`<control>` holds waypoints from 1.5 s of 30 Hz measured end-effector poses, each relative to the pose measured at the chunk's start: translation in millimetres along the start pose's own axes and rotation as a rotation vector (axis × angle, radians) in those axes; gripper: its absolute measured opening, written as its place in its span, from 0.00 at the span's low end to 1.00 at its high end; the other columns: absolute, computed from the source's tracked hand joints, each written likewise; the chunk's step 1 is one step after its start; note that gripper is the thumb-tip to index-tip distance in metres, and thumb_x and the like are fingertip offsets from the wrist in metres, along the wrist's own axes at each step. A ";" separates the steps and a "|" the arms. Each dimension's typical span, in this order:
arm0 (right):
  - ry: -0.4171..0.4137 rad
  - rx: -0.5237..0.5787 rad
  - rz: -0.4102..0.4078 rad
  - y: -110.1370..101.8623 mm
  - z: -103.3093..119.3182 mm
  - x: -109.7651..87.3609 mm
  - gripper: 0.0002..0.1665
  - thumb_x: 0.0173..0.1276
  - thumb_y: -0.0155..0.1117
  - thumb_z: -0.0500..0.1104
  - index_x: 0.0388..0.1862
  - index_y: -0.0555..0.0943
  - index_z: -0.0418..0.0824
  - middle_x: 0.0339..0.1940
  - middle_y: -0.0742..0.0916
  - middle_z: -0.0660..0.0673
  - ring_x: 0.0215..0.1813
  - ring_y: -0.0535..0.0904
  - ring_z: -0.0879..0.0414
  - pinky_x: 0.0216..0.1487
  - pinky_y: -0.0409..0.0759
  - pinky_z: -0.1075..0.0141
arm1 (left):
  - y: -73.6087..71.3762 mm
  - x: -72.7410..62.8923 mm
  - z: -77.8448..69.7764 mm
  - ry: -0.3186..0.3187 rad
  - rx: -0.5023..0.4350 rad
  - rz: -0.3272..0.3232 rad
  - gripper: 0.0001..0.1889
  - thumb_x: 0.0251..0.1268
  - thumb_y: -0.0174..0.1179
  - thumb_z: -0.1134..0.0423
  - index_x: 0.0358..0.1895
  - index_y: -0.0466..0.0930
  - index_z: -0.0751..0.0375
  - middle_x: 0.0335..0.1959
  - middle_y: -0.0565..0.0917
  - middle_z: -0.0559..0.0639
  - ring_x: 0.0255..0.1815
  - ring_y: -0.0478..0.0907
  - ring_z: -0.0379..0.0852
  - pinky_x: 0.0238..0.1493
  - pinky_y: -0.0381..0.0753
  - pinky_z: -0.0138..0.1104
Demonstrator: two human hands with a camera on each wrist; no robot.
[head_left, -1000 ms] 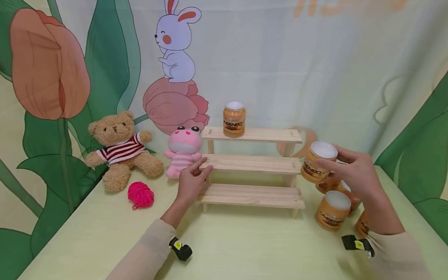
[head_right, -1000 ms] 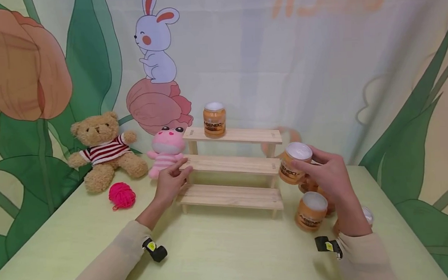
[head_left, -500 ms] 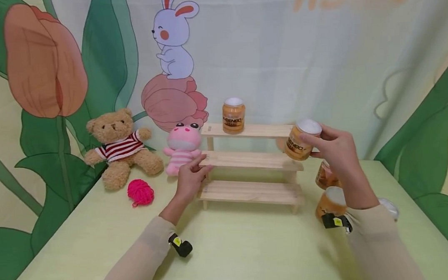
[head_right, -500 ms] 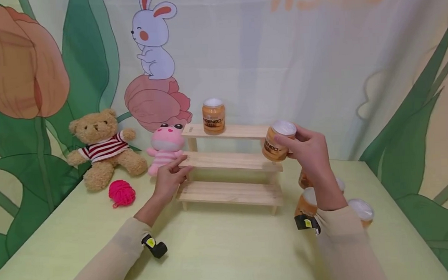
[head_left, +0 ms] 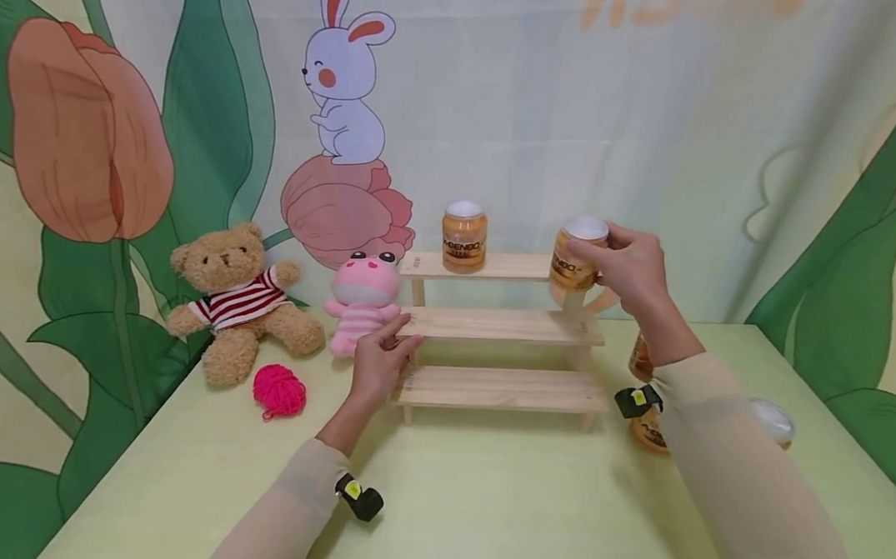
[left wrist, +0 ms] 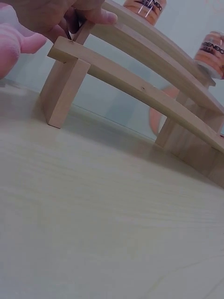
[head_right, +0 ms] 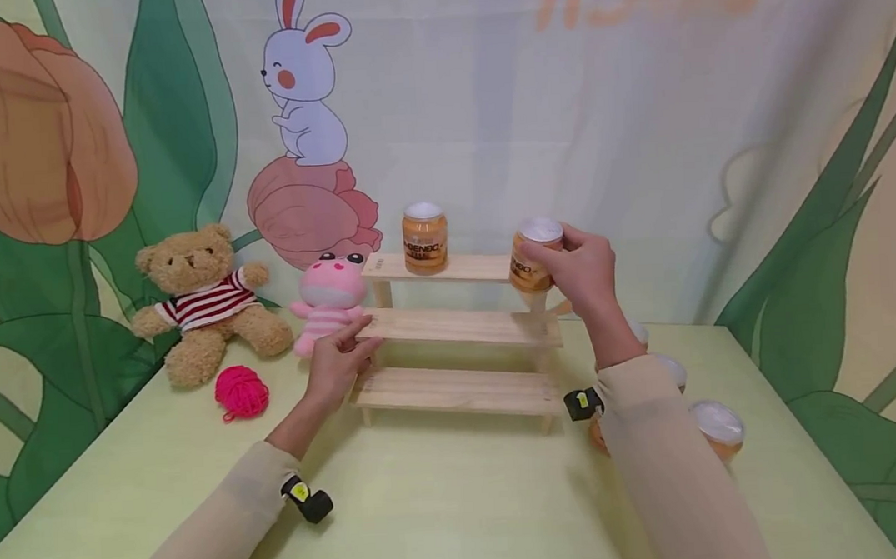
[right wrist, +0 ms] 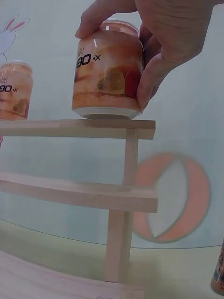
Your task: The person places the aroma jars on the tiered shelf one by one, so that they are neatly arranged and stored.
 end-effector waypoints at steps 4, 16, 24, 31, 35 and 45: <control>-0.036 0.002 0.008 7.4 -0.5 7.0 0.39 0.62 0.75 0.55 0.69 0.76 0.44 0.62 0.82 0.41 0.59 0.78 0.50 0.47 0.84 0.61 | 0.9 -0.9 0.6 0.016 -0.006 0.001 0.25 0.63 0.69 0.68 0.63 0.78 0.67 0.39 0.88 0.62 0.26 0.74 0.40 0.21 0.65 0.23; -0.011 -0.052 -0.001 27.3 -1.7 30.6 0.40 0.63 0.73 0.57 0.67 0.75 0.36 0.59 0.83 0.37 0.58 0.78 0.47 0.56 0.80 0.54 | 0.4 -1.6 -3.1 0.006 -0.008 -0.018 0.24 0.63 0.68 0.70 0.63 0.78 0.67 0.38 0.88 0.62 0.26 0.75 0.40 0.20 0.64 0.24; 0.005 0.043 0.047 33.2 -4.0 40.7 0.44 0.64 0.73 0.55 0.73 0.70 0.38 0.65 0.79 0.36 0.64 0.76 0.44 0.62 0.76 0.53 | 2.3 -0.9 -3.8 0.008 0.041 0.010 0.24 0.64 0.69 0.66 0.64 0.79 0.64 0.39 0.88 0.59 0.27 0.76 0.43 0.20 0.66 0.24; 0.040 0.033 0.067 40.5 -8.7 43.1 0.46 0.65 0.72 0.56 0.76 0.66 0.39 0.69 0.75 0.37 0.67 0.73 0.46 0.63 0.75 0.54 | -1.1 -2.8 -1.4 0.015 0.021 -0.015 0.24 0.62 0.70 0.67 0.63 0.80 0.65 0.34 0.88 0.59 0.23 0.73 0.43 0.20 0.65 0.24; 0.055 -0.075 0.060 34.5 -8.5 33.4 0.48 0.64 0.72 0.59 0.76 0.66 0.40 0.71 0.74 0.38 0.71 0.69 0.45 0.65 0.72 0.51 | 0.5 -2.1 1.4 0.011 0.008 0.007 0.25 0.63 0.69 0.67 0.64 0.78 0.66 0.35 0.87 0.62 0.23 0.71 0.44 0.19 0.64 0.25; -0.027 -0.317 0.166 -15.1 8.6 -36.6 0.55 0.65 0.68 0.65 0.81 0.55 0.43 0.79 0.63 0.41 0.78 0.56 0.42 0.70 0.62 0.42 | -2.0 -3.2 -0.7 0.027 0.030 -0.015 0.25 0.62 0.70 0.67 0.63 0.80 0.65 0.32 0.87 0.56 0.23 0.72 0.41 0.21 0.67 0.25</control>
Point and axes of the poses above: each hand's wrist, its own x-axis towards the middle knuckle, its own y-axis out of the palm, z = x × y, the point moved 4 cm from there along x, towards the middle knuckle
